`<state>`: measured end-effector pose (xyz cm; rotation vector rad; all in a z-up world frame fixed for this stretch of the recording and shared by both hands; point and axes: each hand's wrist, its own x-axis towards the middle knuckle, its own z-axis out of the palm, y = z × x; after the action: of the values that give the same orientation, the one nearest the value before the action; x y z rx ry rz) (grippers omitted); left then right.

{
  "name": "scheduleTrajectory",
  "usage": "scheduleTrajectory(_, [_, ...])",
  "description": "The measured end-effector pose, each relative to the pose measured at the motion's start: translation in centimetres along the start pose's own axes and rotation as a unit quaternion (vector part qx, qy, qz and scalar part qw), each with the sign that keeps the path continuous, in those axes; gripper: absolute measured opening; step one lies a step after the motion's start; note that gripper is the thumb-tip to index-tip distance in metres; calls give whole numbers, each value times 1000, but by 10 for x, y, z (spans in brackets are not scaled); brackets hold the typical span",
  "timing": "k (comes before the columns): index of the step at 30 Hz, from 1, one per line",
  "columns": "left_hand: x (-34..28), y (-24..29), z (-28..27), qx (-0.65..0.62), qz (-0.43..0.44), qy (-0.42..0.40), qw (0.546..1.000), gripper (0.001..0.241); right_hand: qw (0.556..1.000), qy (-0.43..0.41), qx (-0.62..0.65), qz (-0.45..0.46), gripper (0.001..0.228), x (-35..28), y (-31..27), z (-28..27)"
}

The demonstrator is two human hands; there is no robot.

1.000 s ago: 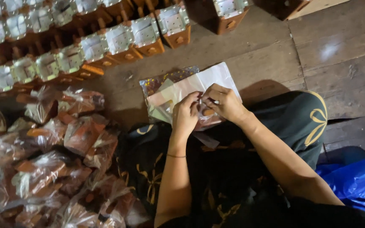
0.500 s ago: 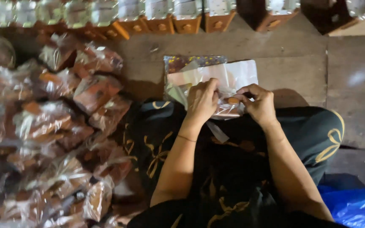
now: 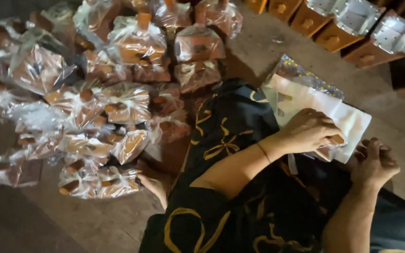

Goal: Packaging small square wooden components into individual plastic bags while sitting on the floor.

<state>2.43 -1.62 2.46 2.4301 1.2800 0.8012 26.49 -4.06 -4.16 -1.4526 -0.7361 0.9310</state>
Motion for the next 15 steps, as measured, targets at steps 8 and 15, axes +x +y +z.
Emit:
scheduleTrajectory(8, [-34, -12, -185, -143, 1, 280, 949, 12, 988, -39, -132, -76, 18, 6, 4, -12])
scheduleTrajectory(15, [-165, -90, -353, -24, -187, 414, 891, 32, 991, 6, -132, -30, 10, 17, 13, -1])
